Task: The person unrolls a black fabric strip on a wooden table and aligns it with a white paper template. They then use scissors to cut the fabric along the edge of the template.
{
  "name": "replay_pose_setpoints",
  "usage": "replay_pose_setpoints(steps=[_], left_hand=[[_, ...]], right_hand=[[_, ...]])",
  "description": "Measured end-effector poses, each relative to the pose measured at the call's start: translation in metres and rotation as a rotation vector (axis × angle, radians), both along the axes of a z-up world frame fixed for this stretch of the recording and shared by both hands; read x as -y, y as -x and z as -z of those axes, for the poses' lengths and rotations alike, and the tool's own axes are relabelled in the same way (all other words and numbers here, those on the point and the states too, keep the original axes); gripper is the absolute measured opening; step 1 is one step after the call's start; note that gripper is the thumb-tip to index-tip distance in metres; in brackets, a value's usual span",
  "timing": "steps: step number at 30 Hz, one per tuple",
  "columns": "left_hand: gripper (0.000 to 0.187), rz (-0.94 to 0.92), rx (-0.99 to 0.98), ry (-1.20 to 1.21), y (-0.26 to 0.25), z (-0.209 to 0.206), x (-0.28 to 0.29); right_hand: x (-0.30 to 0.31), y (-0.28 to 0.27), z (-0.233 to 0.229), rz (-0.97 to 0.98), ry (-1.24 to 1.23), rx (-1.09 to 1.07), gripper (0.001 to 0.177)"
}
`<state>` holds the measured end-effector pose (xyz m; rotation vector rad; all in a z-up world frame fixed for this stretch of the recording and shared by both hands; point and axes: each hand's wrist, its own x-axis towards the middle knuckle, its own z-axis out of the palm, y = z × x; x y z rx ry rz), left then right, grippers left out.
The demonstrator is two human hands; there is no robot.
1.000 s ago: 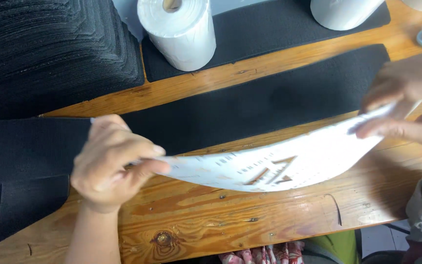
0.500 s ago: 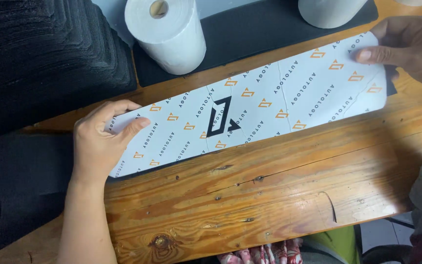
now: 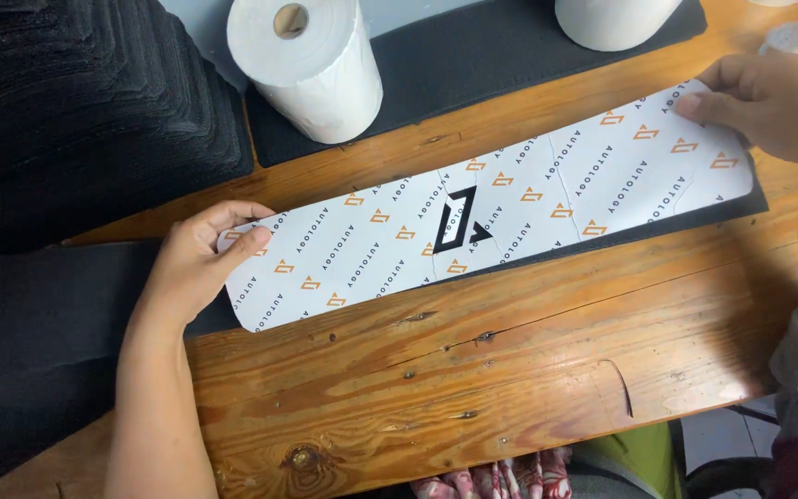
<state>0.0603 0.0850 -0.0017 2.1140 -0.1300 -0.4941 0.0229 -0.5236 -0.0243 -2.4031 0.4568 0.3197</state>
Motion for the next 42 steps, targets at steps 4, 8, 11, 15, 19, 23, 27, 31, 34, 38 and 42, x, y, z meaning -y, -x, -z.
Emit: replay_pose_setpoints(steps=[4,8,11,15,19,23,27,31,34,38,42], left_hand=[[0.019,-0.012,0.122,-0.143,0.0,-0.004,0.005],[0.016,-0.04,0.21,-0.167,-0.005,0.007,-0.01],[0.016,-0.023,0.274,-0.186,-0.005,0.009,-0.013],[0.019,-0.019,0.305,-0.197,-0.006,0.012,-0.014],[0.021,-0.026,0.283,-0.115,-0.007,0.016,-0.016],[0.025,-0.005,0.327,-0.129,-0.006,0.013,-0.015],[0.028,0.047,0.434,-0.151,-0.007,0.01,-0.01],[0.038,-0.024,0.348,-0.111,-0.008,0.014,-0.014],[0.039,-0.037,0.319,-0.028,-0.009,0.016,-0.014],[0.036,-0.019,0.332,0.027,-0.013,0.024,-0.021],[0.015,-0.053,0.333,-0.034,-0.014,0.029,-0.023]], right_hand=[[-0.014,0.004,-0.007,0.006,0.085,-0.098,0.033],[-0.033,0.002,-0.02,-0.131,0.349,-0.177,0.04],[-0.036,0.004,-0.022,-0.165,0.389,-0.154,0.044],[-0.044,0.008,-0.032,-0.159,0.416,-0.202,0.044],[-0.048,0.006,-0.03,-0.193,0.392,-0.256,0.039],[-0.053,0.007,-0.036,-0.182,0.375,-0.26,0.038],[-0.052,0.009,-0.041,-0.147,0.339,-0.299,0.037],[-0.036,0.011,-0.027,-0.173,0.381,-0.277,0.039],[-0.013,0.013,-0.01,-0.167,0.46,-0.223,0.037],[0.0,0.016,-0.002,-0.158,0.408,-0.169,0.033],[-0.002,0.017,-0.003,-0.14,0.361,-0.151,0.035]])
